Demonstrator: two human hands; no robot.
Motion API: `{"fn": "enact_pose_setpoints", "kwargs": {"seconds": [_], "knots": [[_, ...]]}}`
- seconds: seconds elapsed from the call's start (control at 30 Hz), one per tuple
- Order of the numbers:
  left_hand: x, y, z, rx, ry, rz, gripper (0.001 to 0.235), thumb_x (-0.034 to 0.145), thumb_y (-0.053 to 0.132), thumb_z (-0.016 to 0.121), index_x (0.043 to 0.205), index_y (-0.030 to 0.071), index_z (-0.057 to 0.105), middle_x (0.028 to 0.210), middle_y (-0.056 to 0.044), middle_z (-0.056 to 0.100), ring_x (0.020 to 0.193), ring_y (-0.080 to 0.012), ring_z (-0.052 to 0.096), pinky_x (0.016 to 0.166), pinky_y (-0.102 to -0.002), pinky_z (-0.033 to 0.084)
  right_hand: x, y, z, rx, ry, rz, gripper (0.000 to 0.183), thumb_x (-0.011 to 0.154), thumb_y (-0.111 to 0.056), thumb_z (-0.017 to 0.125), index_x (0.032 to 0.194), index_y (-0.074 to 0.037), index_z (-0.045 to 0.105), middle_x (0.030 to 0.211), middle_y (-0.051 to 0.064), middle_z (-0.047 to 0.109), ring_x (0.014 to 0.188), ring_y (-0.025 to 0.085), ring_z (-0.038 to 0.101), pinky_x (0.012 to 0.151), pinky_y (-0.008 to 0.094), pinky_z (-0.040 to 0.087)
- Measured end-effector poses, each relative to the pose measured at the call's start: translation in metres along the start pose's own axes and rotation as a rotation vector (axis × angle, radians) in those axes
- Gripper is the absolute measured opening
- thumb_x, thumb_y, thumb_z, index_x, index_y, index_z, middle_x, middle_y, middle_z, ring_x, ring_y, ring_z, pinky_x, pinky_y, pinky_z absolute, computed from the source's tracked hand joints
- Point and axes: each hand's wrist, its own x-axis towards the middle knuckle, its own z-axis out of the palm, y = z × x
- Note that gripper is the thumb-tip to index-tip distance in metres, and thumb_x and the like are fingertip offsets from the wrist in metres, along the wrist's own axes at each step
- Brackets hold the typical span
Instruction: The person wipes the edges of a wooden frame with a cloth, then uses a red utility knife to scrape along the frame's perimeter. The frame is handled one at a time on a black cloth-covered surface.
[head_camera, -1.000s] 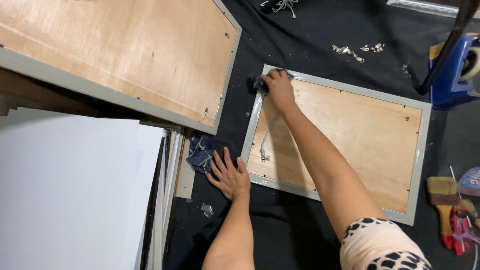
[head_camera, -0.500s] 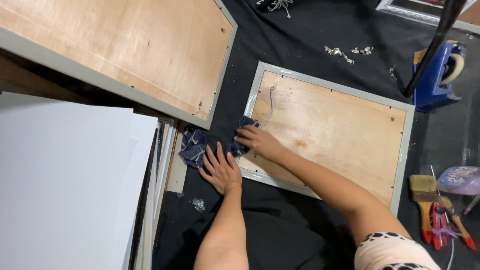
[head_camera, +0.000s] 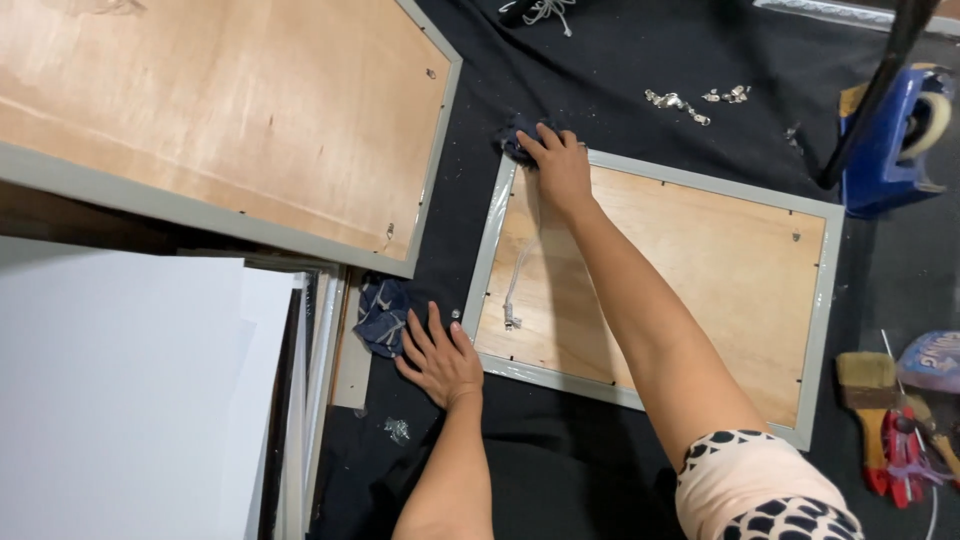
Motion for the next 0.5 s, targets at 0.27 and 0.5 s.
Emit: {"fn": "enact_pose_setpoints", "kwargs": {"seconds": [0.27,0.5], "knots": [[-0.001,0.000,0.007,-0.035,0.039,-0.011,0.044,0.109,0.046,0.034,0.146,0.033,0.052,0.156,-0.003,0.046,0.141,-0.0278,0.042,0.108,-0.054,0.028,-0.088,0.119,-0.032,-0.030,-0.006,0.099,0.050,0.092,-0.012,0.069,0.140,-0.028,0.067,0.132,0.000,0.065,0.123,0.024,0.056,0.103,0.034,0.051],[-0.003,-0.004,0.013,-0.081,0.025,0.001,0.044,0.110,0.046,0.034,0.148,0.031,0.051,0.156,-0.005,0.044,0.140,-0.0308,0.040,0.107,-0.057,0.027,-0.186,0.228,-0.078,-0.194,0.035,0.218,0.045,0.098,-0.005,0.063,0.137,-0.025,0.072,0.126,0.002,0.069,0.117,0.023,0.061,0.099,0.031,0.055]]}}
